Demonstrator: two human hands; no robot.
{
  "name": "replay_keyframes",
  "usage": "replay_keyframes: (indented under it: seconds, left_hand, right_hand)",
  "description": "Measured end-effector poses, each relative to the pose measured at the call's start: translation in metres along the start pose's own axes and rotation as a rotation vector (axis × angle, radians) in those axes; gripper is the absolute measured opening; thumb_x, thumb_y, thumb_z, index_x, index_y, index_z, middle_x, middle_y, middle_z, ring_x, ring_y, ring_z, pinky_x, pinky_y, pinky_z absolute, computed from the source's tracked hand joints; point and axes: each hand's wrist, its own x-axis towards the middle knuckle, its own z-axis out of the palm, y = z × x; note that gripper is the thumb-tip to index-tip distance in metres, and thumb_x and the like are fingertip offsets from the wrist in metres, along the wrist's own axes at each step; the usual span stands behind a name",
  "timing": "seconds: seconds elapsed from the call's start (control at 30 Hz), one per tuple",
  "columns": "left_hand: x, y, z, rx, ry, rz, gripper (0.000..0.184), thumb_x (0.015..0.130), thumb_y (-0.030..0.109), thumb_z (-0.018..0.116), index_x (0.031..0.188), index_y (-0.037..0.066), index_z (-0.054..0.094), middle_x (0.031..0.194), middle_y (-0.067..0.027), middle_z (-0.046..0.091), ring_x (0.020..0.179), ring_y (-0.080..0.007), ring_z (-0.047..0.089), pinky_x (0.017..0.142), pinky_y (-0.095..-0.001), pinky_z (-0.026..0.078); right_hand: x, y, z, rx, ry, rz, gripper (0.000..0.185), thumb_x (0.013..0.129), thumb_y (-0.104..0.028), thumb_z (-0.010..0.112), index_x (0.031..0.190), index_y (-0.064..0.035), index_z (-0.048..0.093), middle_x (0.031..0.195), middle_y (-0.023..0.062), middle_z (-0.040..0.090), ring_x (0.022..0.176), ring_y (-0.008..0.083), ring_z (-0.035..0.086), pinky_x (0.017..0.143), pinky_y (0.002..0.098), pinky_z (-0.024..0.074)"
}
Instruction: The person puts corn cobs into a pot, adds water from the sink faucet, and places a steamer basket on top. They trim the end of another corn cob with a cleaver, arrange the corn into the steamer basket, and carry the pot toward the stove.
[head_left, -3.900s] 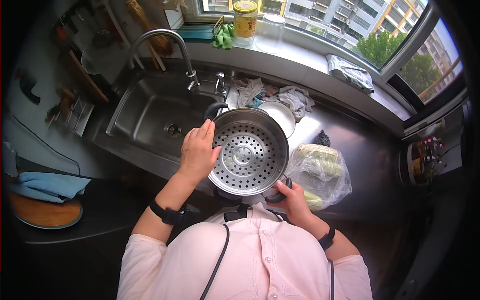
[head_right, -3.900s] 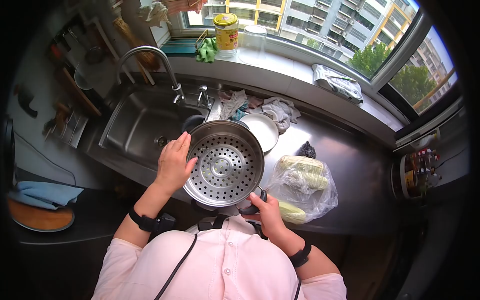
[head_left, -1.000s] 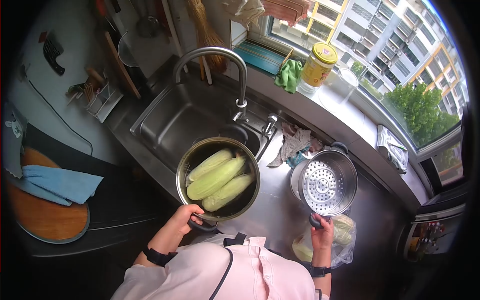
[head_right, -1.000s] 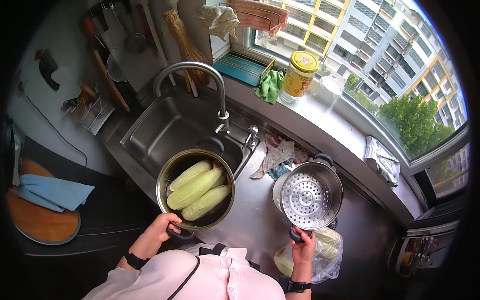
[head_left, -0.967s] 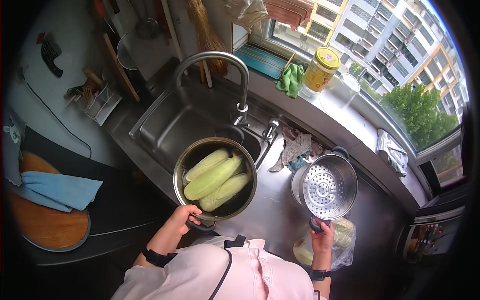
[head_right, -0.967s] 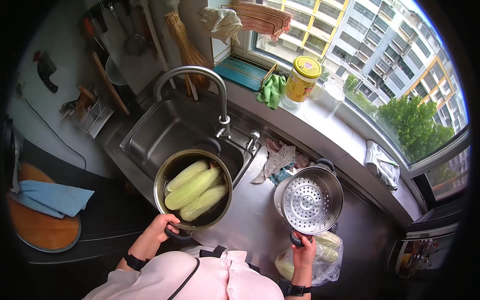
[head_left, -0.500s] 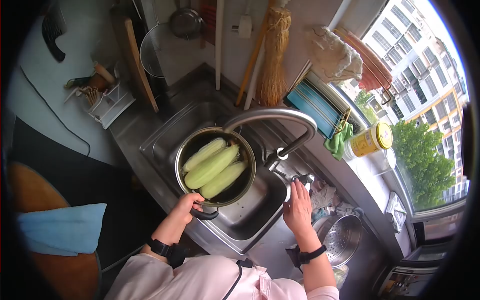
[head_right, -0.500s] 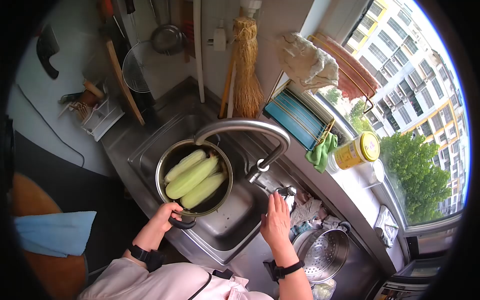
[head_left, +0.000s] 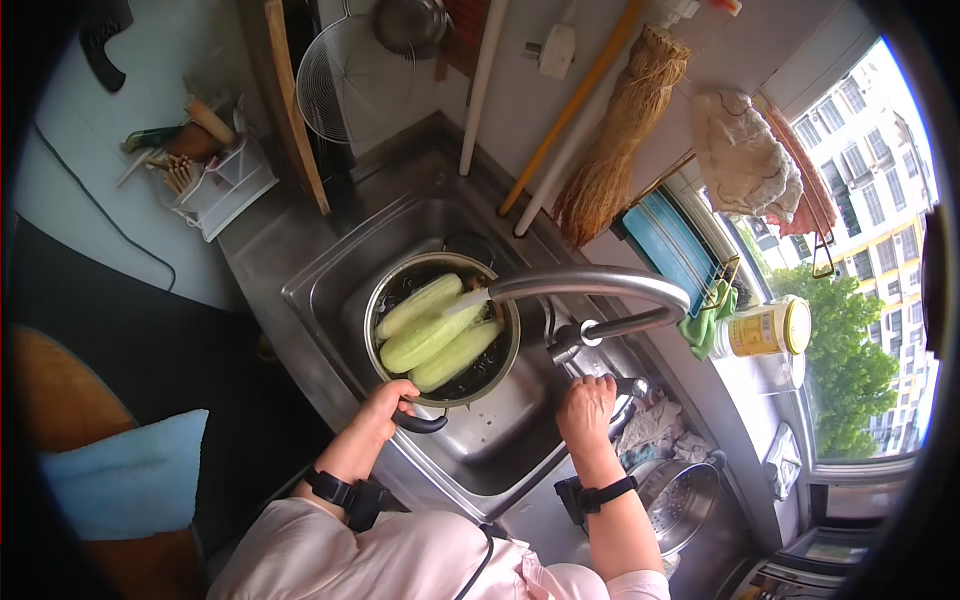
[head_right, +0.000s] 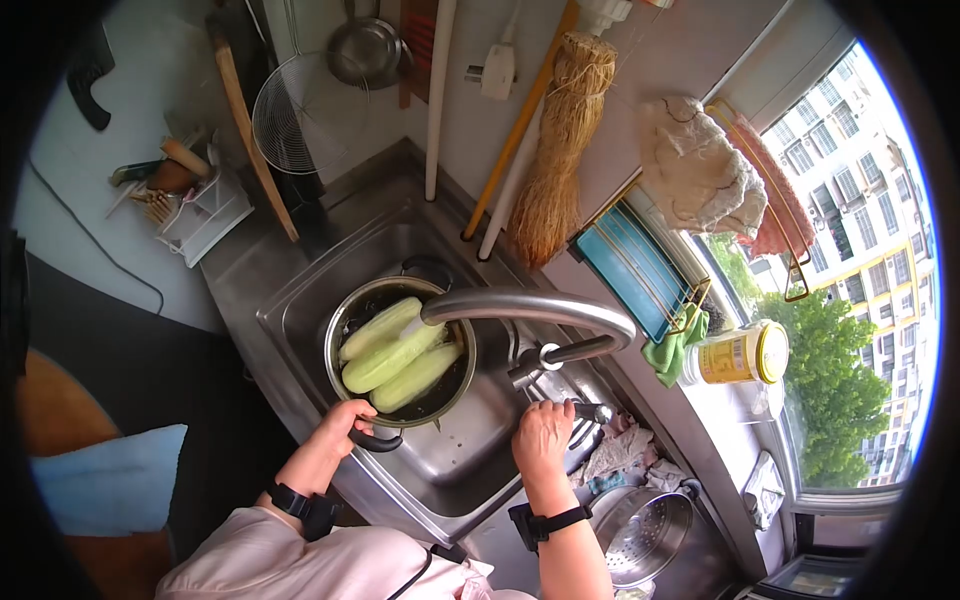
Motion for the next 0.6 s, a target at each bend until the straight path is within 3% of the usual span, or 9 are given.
replay_keyframes:
  seconds: [0.6]
  left_hand:
    - [-0.007, 0.009, 0.004, -0.026, 0.003, 0.007, 0.013, 0.08, 0.003, 0.062, 0.07, 0.01, 0.056, 0.064, 0.0022, 0.05, 0.049, -0.0065, 0.042, 0.052, -0.0264, 0.038]
  right_hand:
    - [0.005, 0.005, 0.006, -0.063, -0.004, -0.051, 0.008, 0.071, -0.005, 0.06, 0.074, -0.0035, 0.068, 0.078, 0.0159, 0.067, 0.084, 0.0319, 0.066, 0.097, 0.0454, 0.0446]
